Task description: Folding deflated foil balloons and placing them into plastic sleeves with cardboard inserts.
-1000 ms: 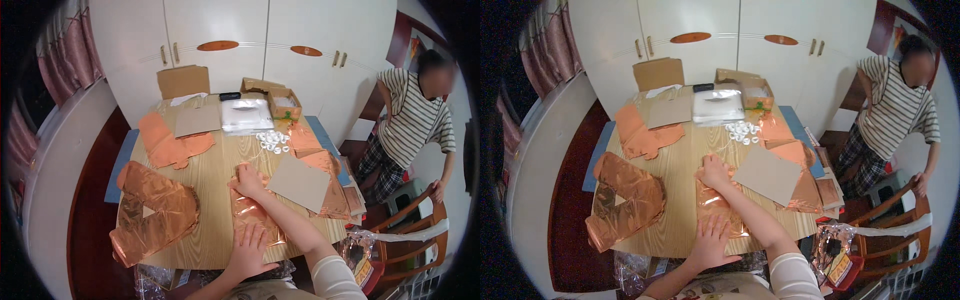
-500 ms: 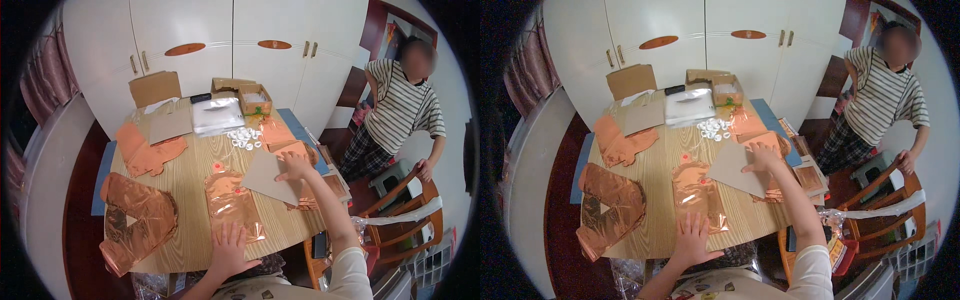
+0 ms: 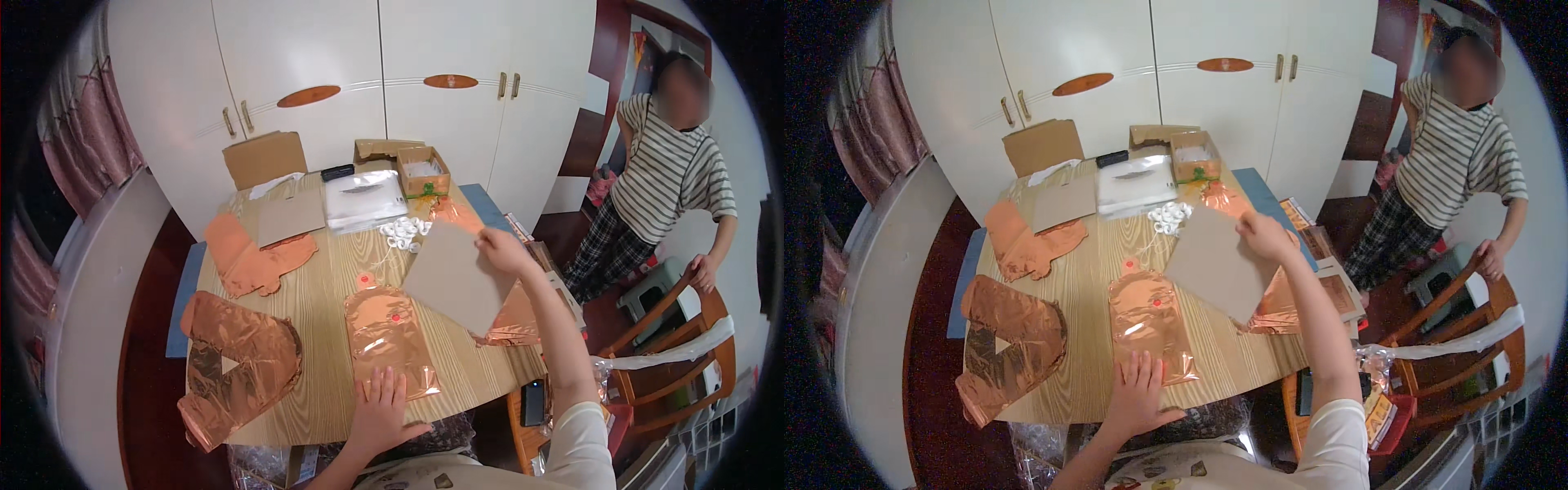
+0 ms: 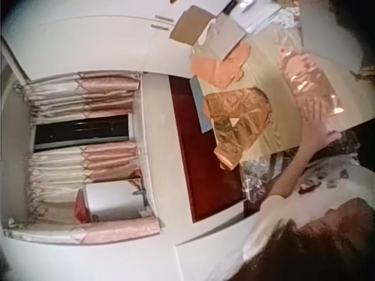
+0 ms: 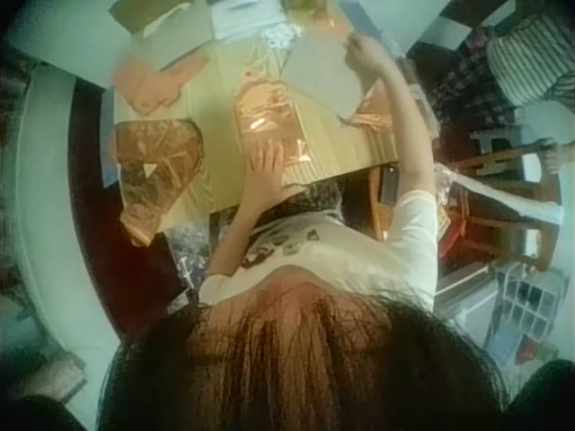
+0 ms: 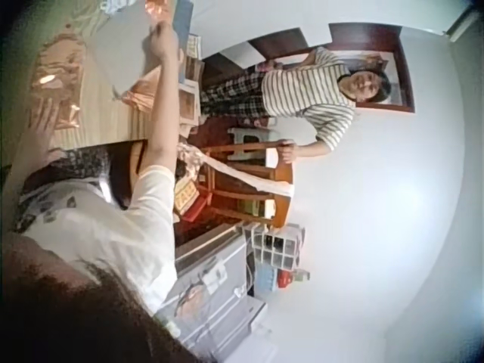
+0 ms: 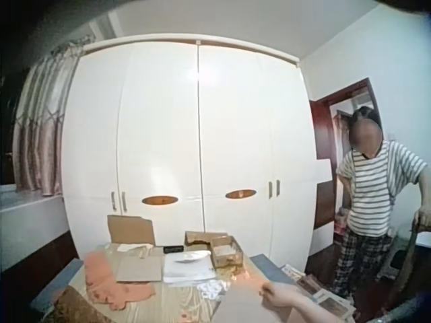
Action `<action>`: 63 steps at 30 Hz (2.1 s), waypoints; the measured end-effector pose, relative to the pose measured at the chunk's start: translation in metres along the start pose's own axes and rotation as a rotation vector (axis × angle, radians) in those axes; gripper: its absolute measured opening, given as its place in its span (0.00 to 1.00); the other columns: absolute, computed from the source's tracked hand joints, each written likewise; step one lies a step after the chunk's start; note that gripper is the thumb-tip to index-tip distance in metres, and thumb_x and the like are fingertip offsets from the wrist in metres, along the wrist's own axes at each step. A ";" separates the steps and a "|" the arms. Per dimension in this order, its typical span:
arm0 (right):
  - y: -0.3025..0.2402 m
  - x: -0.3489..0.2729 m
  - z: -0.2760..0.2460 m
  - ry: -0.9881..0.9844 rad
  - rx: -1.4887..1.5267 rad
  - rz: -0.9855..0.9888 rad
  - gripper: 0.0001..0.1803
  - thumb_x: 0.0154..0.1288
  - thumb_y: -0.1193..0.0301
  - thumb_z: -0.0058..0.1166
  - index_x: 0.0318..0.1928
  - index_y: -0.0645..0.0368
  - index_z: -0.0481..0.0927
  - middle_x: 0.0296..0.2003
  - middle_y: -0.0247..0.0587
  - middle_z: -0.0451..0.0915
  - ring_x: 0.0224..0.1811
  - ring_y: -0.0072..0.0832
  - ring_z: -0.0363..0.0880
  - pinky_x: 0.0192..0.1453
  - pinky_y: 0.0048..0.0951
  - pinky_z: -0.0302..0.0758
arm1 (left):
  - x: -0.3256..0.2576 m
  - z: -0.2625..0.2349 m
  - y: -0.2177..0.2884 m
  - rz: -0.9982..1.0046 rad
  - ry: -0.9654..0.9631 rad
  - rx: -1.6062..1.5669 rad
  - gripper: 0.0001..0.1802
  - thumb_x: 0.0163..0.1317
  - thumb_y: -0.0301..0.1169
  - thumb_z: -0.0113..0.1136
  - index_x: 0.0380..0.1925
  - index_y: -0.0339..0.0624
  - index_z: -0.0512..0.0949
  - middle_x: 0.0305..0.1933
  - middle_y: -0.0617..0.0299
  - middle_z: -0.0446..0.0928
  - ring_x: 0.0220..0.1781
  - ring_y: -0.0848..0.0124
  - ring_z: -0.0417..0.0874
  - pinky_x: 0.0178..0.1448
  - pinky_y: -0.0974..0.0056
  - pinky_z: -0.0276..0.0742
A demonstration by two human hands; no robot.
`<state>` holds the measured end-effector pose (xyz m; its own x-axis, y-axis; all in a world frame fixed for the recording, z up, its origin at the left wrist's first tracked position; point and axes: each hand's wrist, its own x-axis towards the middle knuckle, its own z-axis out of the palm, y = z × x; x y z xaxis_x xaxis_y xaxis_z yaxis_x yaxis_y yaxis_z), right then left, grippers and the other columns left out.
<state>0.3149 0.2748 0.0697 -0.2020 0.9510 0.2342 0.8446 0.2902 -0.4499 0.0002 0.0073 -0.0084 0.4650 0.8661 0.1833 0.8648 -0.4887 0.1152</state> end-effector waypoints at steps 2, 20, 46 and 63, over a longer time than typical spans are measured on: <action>-0.025 -0.005 -0.030 0.006 0.091 -0.004 0.17 0.67 0.61 0.51 0.46 0.62 0.79 0.38 0.55 0.81 0.44 0.48 0.80 0.48 0.43 0.74 | -0.002 0.000 -0.004 -0.031 -0.002 -0.164 0.57 0.51 0.68 0.56 0.65 0.29 0.59 0.71 0.34 0.54 0.74 0.38 0.49 0.71 0.32 0.46; -0.174 -0.124 0.119 -0.374 0.093 -0.493 0.14 0.66 0.59 0.50 0.45 0.52 0.81 0.40 0.39 0.80 0.45 0.41 0.79 0.49 0.41 0.76 | -0.040 -0.007 0.007 -0.107 0.159 -0.073 0.34 0.57 0.53 0.60 0.58 0.43 0.72 0.64 0.45 0.65 0.68 0.37 0.60 0.68 0.29 0.51; -0.115 -0.088 0.125 -0.152 0.228 -0.270 0.13 0.51 0.79 0.61 0.40 0.61 0.81 0.38 0.49 0.78 0.41 0.46 0.79 0.46 0.39 0.77 | 0.005 0.001 0.008 -0.135 0.089 -0.048 0.36 0.58 0.60 0.55 0.60 0.49 0.72 0.68 0.54 0.65 0.69 0.40 0.61 0.63 0.23 0.52; -0.113 -0.051 0.129 -0.262 0.230 -0.329 0.23 0.57 0.76 0.57 0.55 0.59 0.76 0.54 0.51 0.74 0.59 0.46 0.71 0.61 0.44 0.69 | 0.017 0.002 -0.001 -0.130 0.100 -0.067 0.36 0.58 0.61 0.54 0.59 0.47 0.73 0.70 0.52 0.64 0.70 0.40 0.59 0.63 0.22 0.49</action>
<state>0.1658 0.2077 -0.0027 -0.5830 0.7912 0.1847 0.5891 0.5682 -0.5746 0.0073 0.0229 -0.0078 0.3260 0.9093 0.2586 0.9003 -0.3821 0.2085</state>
